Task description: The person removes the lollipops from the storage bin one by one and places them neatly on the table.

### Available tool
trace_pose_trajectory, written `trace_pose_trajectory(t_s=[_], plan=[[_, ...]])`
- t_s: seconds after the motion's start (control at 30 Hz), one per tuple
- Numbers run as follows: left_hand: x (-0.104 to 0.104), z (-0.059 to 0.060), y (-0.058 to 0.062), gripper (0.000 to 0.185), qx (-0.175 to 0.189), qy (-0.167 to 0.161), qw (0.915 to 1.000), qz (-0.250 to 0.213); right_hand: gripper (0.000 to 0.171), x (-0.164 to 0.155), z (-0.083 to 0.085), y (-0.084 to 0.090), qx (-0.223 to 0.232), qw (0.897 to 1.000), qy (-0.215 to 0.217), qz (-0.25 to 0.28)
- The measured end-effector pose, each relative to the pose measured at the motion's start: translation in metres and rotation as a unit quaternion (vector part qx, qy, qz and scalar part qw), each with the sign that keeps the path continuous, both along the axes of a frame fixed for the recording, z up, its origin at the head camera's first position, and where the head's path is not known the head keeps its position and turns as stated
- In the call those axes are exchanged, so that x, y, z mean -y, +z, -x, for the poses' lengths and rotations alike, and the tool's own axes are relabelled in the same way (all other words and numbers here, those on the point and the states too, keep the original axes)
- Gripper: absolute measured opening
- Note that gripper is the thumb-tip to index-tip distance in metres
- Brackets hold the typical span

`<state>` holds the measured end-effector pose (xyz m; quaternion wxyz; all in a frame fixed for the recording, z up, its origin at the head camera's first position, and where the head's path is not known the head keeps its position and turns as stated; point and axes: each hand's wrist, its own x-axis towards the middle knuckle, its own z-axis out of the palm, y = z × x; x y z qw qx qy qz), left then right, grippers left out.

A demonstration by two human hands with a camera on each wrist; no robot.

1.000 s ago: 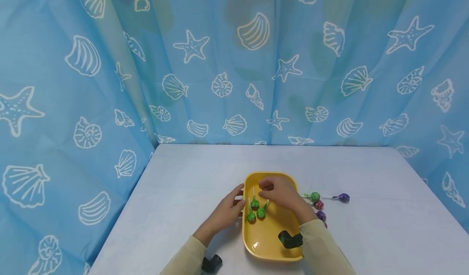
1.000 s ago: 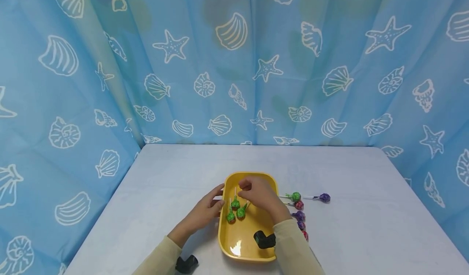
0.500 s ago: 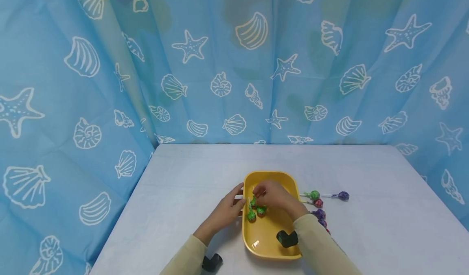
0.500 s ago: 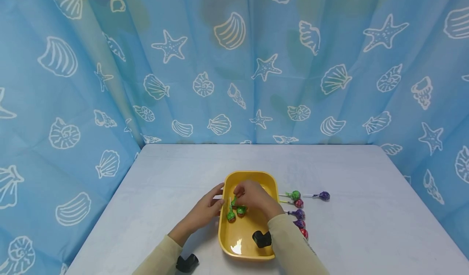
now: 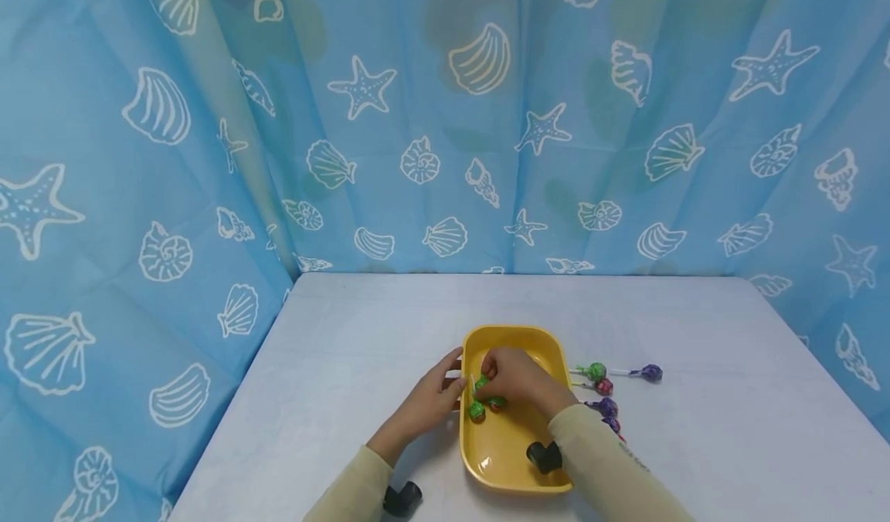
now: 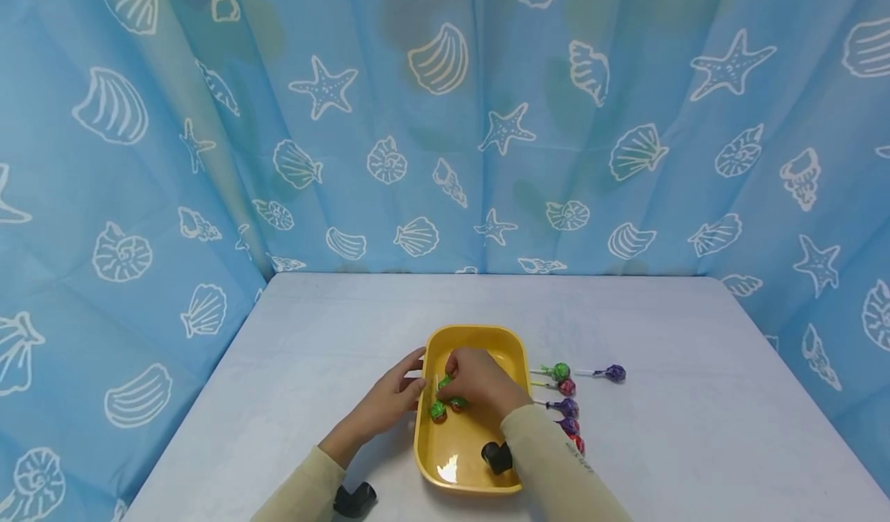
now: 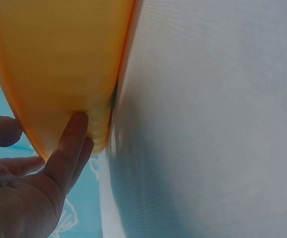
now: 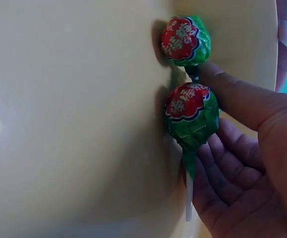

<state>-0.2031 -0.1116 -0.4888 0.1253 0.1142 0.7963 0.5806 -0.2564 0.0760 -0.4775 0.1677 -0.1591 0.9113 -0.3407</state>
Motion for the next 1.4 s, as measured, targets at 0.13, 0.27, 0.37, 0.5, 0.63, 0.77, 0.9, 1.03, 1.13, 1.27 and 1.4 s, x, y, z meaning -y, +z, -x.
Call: trace_pose_trajectory(t_s=[0.13, 0.27, 0.37, 0.5, 0.63, 0.77, 0.9, 1.03, 1.13, 1.27, 1.4], plan=[[0.000, 0.002, 0.000, 0.056, -0.009, -0.001, 0.9999, 0.009, 0.032, -0.003, 0.005, -0.003, -0.009, 1.000, 0.011, -0.002], [0.000, 0.002, -0.001, 0.057, -0.006, 0.001, 0.9999, 0.013, 0.032, -0.006, 0.010, -0.005, -0.017, 0.999, 0.033, 0.005], [0.000, 0.001, -0.003, 0.057, -0.003, 0.002, 0.9999, 0.011, 0.031, -0.009, 0.010, -0.005, -0.020, 0.999, 0.045, 0.015], [0.000, 0.001, -0.004, 0.056, -0.003, 0.001, 1.0000, 0.005, 0.027, -0.014, 0.010, -0.005, -0.014, 0.998, 0.047, 0.028], [0.000, 0.000, -0.003, 0.057, -0.003, 0.004, 1.0000, 0.006, 0.024, -0.019, 0.011, -0.007, -0.008, 0.998, 0.045, 0.041], [0.000, 0.001, -0.003, 0.057, -0.005, 0.006, 0.9999, 0.009, 0.024, -0.024, 0.012, -0.006, 0.006, 0.998, 0.038, 0.046], [0.000, 0.000, -0.002, 0.057, -0.006, 0.008, 0.9999, 0.011, 0.022, -0.027, 0.014, -0.004, 0.012, 0.999, 0.038, 0.028], [-0.001, -0.001, 0.000, 0.057, -0.003, 0.012, 0.9998, 0.019, 0.020, -0.029, 0.015, 0.000, 0.008, 0.999, 0.045, 0.002], [-0.001, 0.000, -0.001, 0.056, -0.003, 0.012, 0.9996, 0.024, 0.022, -0.029, 0.013, 0.005, 0.004, 0.999, 0.044, -0.015], [-0.001, 0.000, 0.000, 0.057, 0.000, 0.011, 0.9997, 0.024, 0.029, -0.029, 0.011, 0.007, -0.005, 0.999, 0.034, -0.034], [-0.001, 0.000, 0.000, 0.057, 0.002, 0.010, 0.9997, 0.023, 0.031, -0.028, 0.011, 0.006, -0.012, 0.998, 0.022, -0.051]])
